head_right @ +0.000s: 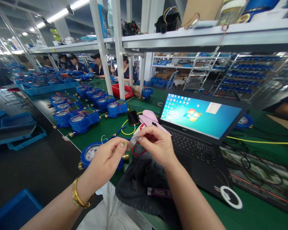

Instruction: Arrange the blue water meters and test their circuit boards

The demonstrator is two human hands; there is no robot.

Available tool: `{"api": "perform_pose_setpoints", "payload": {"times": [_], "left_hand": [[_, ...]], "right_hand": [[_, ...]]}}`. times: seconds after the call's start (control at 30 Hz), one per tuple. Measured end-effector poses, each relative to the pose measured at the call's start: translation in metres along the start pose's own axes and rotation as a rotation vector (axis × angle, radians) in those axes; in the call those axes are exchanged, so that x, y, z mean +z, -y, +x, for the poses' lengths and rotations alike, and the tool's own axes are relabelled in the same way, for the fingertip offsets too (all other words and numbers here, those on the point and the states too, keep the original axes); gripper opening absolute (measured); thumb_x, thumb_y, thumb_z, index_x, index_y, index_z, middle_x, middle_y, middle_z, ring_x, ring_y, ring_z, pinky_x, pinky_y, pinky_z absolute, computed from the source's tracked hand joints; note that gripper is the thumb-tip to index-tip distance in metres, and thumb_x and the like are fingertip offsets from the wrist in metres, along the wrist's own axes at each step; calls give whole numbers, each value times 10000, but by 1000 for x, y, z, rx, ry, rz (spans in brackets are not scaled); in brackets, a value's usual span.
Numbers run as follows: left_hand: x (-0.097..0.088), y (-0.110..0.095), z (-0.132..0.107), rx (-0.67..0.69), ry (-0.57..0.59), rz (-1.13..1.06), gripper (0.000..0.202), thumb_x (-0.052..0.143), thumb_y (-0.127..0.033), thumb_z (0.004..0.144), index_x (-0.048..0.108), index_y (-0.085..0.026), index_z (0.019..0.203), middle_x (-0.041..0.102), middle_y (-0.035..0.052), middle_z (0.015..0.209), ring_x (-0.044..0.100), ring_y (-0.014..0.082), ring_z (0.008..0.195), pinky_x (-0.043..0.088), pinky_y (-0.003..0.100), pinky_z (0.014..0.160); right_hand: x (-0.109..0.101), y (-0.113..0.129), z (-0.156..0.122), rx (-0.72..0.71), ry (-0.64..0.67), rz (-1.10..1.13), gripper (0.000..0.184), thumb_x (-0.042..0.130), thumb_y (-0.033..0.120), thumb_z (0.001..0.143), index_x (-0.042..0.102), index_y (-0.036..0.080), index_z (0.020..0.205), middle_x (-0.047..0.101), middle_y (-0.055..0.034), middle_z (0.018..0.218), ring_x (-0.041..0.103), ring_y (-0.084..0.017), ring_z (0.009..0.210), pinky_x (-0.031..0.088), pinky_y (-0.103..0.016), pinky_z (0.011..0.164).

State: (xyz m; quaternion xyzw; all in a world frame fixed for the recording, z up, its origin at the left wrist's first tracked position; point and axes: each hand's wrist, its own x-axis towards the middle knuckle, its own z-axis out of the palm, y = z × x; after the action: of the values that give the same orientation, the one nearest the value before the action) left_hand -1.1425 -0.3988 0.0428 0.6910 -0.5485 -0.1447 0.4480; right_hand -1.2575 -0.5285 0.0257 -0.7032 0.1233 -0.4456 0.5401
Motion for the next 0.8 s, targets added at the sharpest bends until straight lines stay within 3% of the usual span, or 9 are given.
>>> {"api": "perform_pose_setpoints", "payload": {"times": [0.13, 0.27, 0.37, 0.43, 0.5, 0.63, 0.8], "left_hand": [[3, 0, -5, -17, 5, -21, 382, 305, -439, 948, 578, -204, 822, 624, 22, 782, 575, 172, 735, 408, 303, 668], [-2, 3, -17, 27, -13, 23, 282, 361, -386, 941, 584, -215, 965, 636, 30, 901, 592, 171, 828, 442, 299, 726], [-16, 13, -24, 123, -114, 254, 222, 492, -325, 883, 556, -213, 1064, 613, 54, 1005, 566, 198, 937, 453, 329, 820], [-28, 25, -26, 189, -160, 433, 324, 569, -331, 833, 533, -200, 1128, 582, 84, 1099, 519, 239, 1056, 424, 391, 927], [-38, 39, -26, 217, -133, 546, 479, 626, -379, 791, 497, -183, 1208, 532, 116, 1203, 455, 279, 1162, 379, 452, 1001], [-45, 58, -25, 174, -24, 578, 683, 672, -474, 741, 434, -171, 1306, 443, 150, 1330, 366, 318, 1268, 341, 504, 1056], [-37, 54, -27, 215, -70, 540, 601, 657, -431, 771, 456, -178, 1278, 472, 133, 1310, 393, 298, 1260, 380, 496, 1038]], "right_hand": [[0, 7, -2, 16, 17, 50, 198, 726, 304, 714, 548, 216, 715, 651, -6, 733, 623, -153, 670, 514, -292, 630], [-3, 5, 1, 133, -34, 165, 281, 747, 212, 638, 479, 221, 723, 624, 18, 733, 603, -136, 671, 487, -271, 638], [0, 0, 5, 326, -120, 277, 306, 737, 182, 552, 529, 210, 774, 631, 10, 742, 592, -137, 678, 472, -271, 655], [4, -4, 6, 472, -154, 357, 367, 735, 165, 495, 583, 190, 827, 628, -1, 753, 574, -132, 669, 452, -256, 621], [10, -6, 6, 551, -142, 404, 375, 734, 156, 483, 633, 170, 843, 616, -8, 768, 549, -117, 662, 420, -230, 574], [17, -8, -1, 518, -41, 408, 254, 764, 180, 537, 680, 173, 777, 589, -1, 745, 526, -99, 662, 399, -204, 558], [14, -9, -3, 502, 67, 409, 305, 825, 289, 578, 683, 178, 824, 609, 1, 729, 513, -88, 609, 381, -199, 533]]}}
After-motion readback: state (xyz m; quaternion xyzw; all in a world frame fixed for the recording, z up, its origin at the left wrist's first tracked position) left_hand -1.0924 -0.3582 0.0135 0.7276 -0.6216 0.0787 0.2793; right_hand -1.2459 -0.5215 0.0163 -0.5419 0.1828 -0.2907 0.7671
